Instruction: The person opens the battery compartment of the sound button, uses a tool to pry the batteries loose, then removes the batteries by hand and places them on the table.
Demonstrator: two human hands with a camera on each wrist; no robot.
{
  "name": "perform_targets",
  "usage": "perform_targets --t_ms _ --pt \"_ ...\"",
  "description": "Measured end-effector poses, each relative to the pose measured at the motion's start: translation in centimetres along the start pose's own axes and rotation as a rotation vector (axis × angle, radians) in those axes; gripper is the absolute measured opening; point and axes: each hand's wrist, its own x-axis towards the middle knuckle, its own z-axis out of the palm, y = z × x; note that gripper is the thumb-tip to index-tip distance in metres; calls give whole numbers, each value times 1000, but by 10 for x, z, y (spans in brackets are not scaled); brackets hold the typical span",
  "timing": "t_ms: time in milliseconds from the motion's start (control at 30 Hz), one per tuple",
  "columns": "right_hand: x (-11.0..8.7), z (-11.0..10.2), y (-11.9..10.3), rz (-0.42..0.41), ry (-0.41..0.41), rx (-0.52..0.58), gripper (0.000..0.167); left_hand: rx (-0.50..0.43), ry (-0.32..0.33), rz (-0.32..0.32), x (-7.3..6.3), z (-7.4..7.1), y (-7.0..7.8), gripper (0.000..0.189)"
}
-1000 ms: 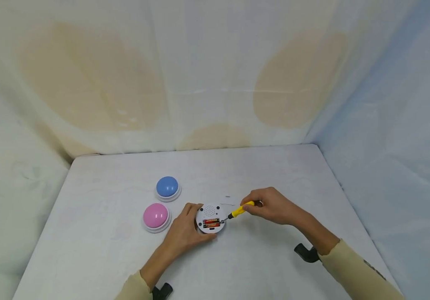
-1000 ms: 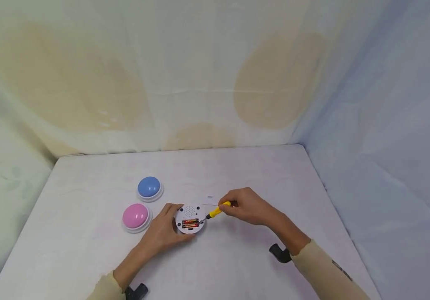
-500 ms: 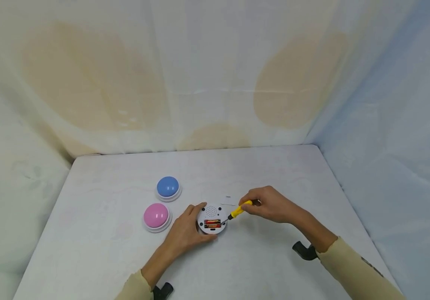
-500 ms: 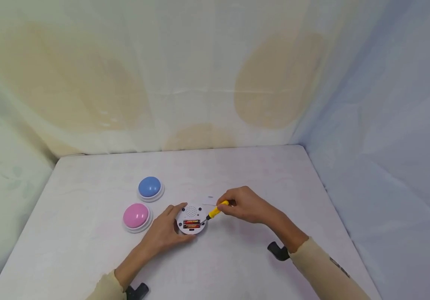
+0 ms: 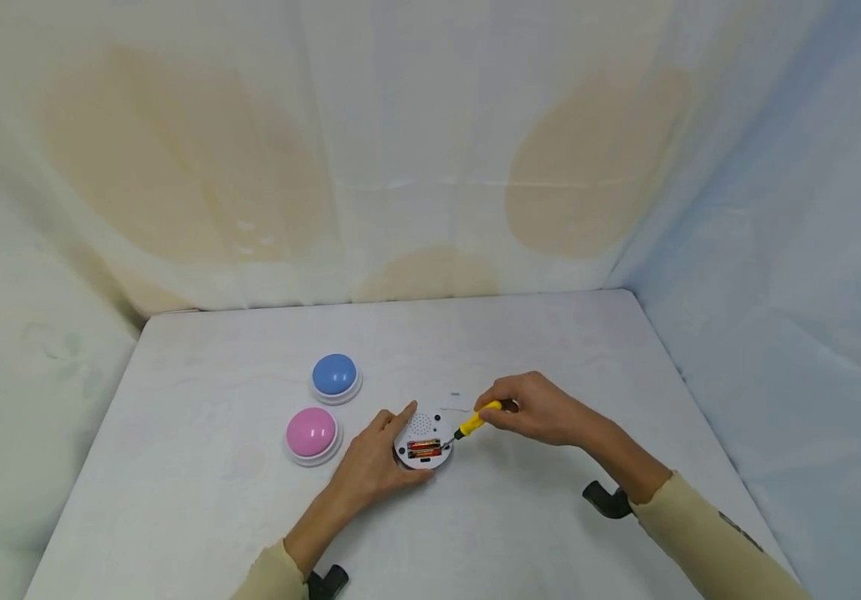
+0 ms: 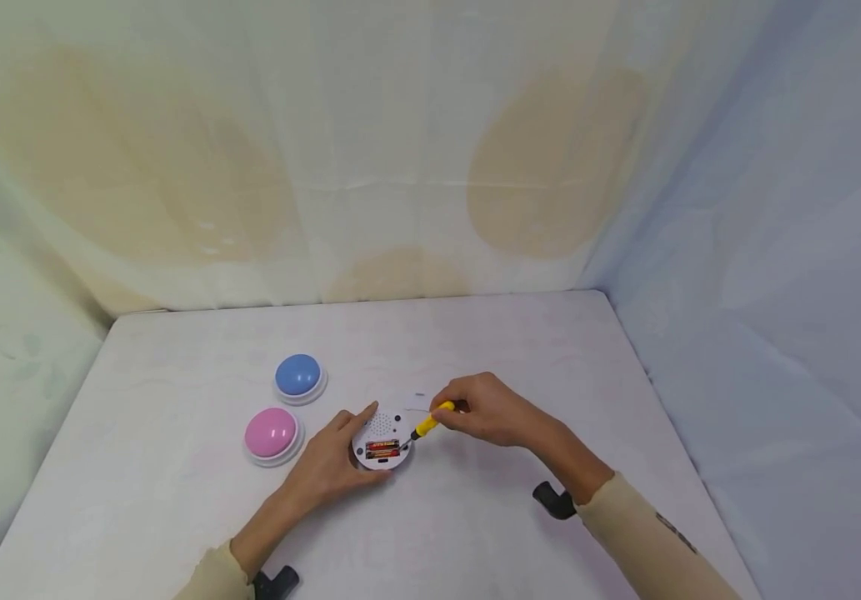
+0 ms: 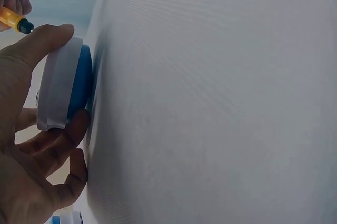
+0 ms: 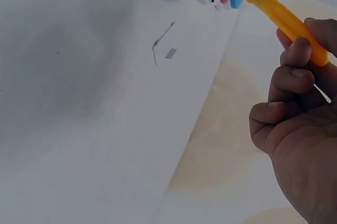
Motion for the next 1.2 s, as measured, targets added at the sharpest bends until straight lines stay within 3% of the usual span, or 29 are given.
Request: perform_targets --t_ms 233,800,1200 --pt "3 0 1 -29 -7 0 17 -15 -16 -6 1 -2 1 99" --pt "-11 13 29 90 56 160 21 -29 -20 -10 -1 -4 0 98" --pt "-19 21 48 123 57 232 26 -33 -10 -10 0 -4 -2 98"
